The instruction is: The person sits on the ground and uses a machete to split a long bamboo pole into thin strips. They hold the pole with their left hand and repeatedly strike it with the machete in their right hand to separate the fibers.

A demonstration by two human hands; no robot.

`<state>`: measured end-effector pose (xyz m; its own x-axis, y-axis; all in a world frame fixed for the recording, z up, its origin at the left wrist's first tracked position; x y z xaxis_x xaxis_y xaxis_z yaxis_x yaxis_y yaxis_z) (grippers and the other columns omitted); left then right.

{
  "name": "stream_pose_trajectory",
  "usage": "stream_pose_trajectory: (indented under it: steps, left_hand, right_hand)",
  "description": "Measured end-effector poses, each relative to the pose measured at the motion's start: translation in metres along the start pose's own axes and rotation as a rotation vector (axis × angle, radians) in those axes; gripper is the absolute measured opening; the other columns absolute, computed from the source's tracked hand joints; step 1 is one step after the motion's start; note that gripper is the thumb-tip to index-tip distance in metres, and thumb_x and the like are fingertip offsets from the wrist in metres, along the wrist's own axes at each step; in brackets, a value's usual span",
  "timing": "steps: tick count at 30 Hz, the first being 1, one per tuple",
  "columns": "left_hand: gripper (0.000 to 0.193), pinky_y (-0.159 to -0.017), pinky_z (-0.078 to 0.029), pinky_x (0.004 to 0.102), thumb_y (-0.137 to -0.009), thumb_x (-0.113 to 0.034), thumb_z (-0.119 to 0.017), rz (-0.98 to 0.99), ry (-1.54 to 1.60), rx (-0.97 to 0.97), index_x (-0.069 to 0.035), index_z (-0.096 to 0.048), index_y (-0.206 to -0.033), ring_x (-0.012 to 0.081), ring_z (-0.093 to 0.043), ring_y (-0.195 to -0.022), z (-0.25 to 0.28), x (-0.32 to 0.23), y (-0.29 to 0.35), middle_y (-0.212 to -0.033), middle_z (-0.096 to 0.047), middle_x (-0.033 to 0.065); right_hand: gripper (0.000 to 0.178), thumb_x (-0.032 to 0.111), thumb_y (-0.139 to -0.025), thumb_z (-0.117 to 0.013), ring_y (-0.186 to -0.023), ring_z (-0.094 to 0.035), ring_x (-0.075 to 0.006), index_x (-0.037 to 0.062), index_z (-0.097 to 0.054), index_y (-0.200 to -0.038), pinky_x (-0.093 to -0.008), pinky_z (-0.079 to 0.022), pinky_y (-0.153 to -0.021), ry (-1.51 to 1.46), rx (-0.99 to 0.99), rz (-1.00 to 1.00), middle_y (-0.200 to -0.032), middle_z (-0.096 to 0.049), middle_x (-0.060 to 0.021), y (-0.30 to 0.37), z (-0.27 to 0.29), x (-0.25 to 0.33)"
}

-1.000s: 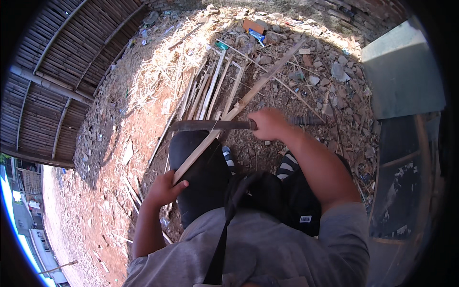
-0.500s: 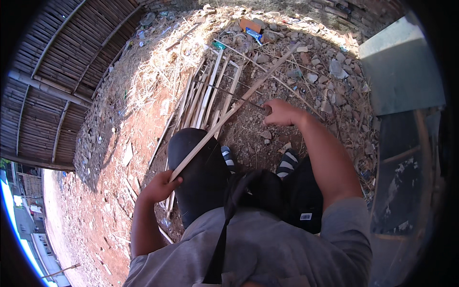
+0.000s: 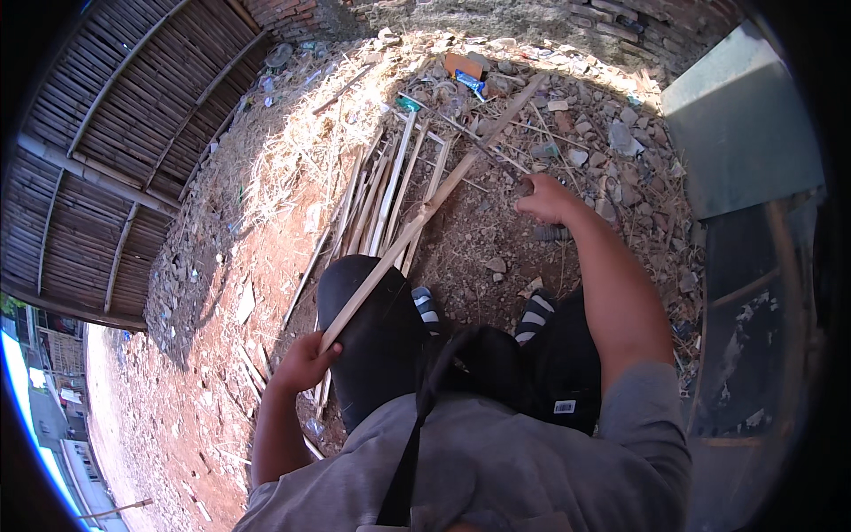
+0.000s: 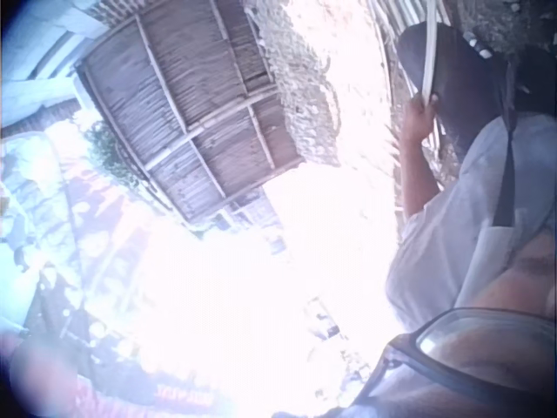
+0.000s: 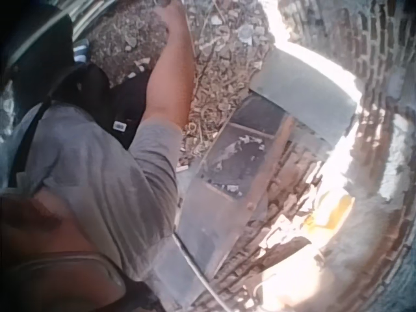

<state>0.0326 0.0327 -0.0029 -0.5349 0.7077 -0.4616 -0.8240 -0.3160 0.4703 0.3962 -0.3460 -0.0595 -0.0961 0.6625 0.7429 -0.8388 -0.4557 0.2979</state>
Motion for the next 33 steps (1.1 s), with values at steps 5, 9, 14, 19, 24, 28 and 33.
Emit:
stream_pose_trajectory:
  steps: [5, 9, 14, 19, 24, 28, 33]
  left_hand:
    - [0.033, -0.063, -0.047, 0.0384, -0.094, -0.031, -0.07, -0.02, -0.01, -0.03, 0.001, -0.063, -0.087, 0.0198, -0.06, -0.065, -0.016, 0.025, 0.028, -0.068, -0.062, 0.0125]
    - [0.039, -0.057, -0.05, 0.0366, -0.09, -0.035, -0.076, -0.069, -0.029, -0.081, 0.0, -0.061, -0.096, 0.0202, -0.066, -0.059, -0.025, 0.032, 0.06, -0.064, -0.065, 0.0097]
    - [0.042, -0.057, -0.054, 0.0443, -0.092, -0.041, -0.071, -0.106, -0.228, -0.27, -0.002, -0.057, -0.101, 0.0363, -0.07, -0.061, -0.047, 0.065, 0.075, -0.066, -0.067, 0.016]
    - [0.025, -0.062, -0.048, 0.0578, -0.096, -0.027, -0.057, -0.196, -0.42, -0.49, -0.003, -0.055, -0.104, 0.0483, -0.064, -0.074, -0.057, 0.068, 0.076, -0.083, -0.063, 0.0234]
    - [0.024, -0.058, -0.045, 0.0585, -0.103, -0.026, -0.045, -0.132, -0.324, -0.406, -0.003, -0.053, -0.1, 0.0502, -0.061, -0.068, -0.063, 0.07, 0.075, -0.07, -0.059, 0.0239]
    - [0.029, -0.057, -0.044, 0.0598, -0.101, -0.03, -0.05, -0.15, -0.277, -0.392, -0.004, -0.052, -0.089, 0.0504, -0.061, -0.066, -0.058, 0.064, 0.071, -0.068, -0.06, 0.0254]
    - [0.033, -0.056, -0.042, 0.0571, -0.104, -0.031, -0.043, -0.207, -0.262, -0.397, -0.002, -0.049, -0.088, 0.0496, -0.059, -0.064, -0.063, 0.077, 0.064, -0.064, -0.056, 0.0232]
  right_hand:
    - [0.053, 0.028, -0.074, -0.074, -0.092, -0.068, -0.0314, -0.0003, -0.067, -0.118, -0.0411, -0.052, -0.081, 0.096, 0.003, 0.28, -0.1, -0.071, -0.018, 0.017, -0.023, 0.037]
    - [0.044, 0.028, -0.075, -0.072, -0.089, -0.068, -0.0323, 0.0015, -0.069, -0.111, -0.0419, -0.053, -0.081, 0.17, 0.141, 0.316, -0.093, -0.07, -0.0171, 0.035, -0.021, 0.058]
    - [0.029, 0.026, -0.077, -0.071, -0.085, -0.069, -0.0347, 0.0058, -0.069, -0.097, -0.0443, -0.055, -0.079, 0.348, 0.161, 0.365, -0.086, -0.07, -0.016, 0.047, -0.018, 0.07]
    - [0.023, 0.026, -0.079, -0.071, -0.089, -0.069, -0.0336, 0.0115, -0.071, -0.097, -0.0453, -0.055, -0.079, 0.54, 0.179, 0.38, -0.088, -0.071, -0.0136, 0.062, -0.019, 0.088]
    - [0.022, 0.028, -0.081, -0.072, -0.087, -0.069, -0.0337, 0.0106, -0.069, -0.095, -0.0462, -0.054, -0.078, 0.488, 0.225, 0.323, -0.086, -0.07, -0.0134, 0.063, -0.011, 0.082]
    - [0.026, 0.03, -0.08, -0.075, -0.079, -0.068, -0.035, 0.0068, -0.067, -0.087, -0.0466, -0.053, -0.073, 0.407, 0.169, 0.442, -0.078, -0.068, -0.0136, 0.059, -0.026, 0.076]
    - [0.028, 0.027, -0.079, -0.072, -0.092, -0.069, -0.0345, 0.0053, -0.07, -0.096, -0.0451, -0.054, -0.081, 0.403, 0.279, 0.406, -0.089, -0.071, -0.0159, 0.043, -0.025, 0.084]
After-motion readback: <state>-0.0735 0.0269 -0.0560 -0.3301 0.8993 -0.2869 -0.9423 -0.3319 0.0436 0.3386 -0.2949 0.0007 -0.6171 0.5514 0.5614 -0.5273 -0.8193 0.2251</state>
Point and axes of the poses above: each hand's wrist, its own y-axis away from the middle knuckle, its own z-axis out of the back of the hand, x = y × z, the point moved 2 cm from there along -y, towards the middle knuckle
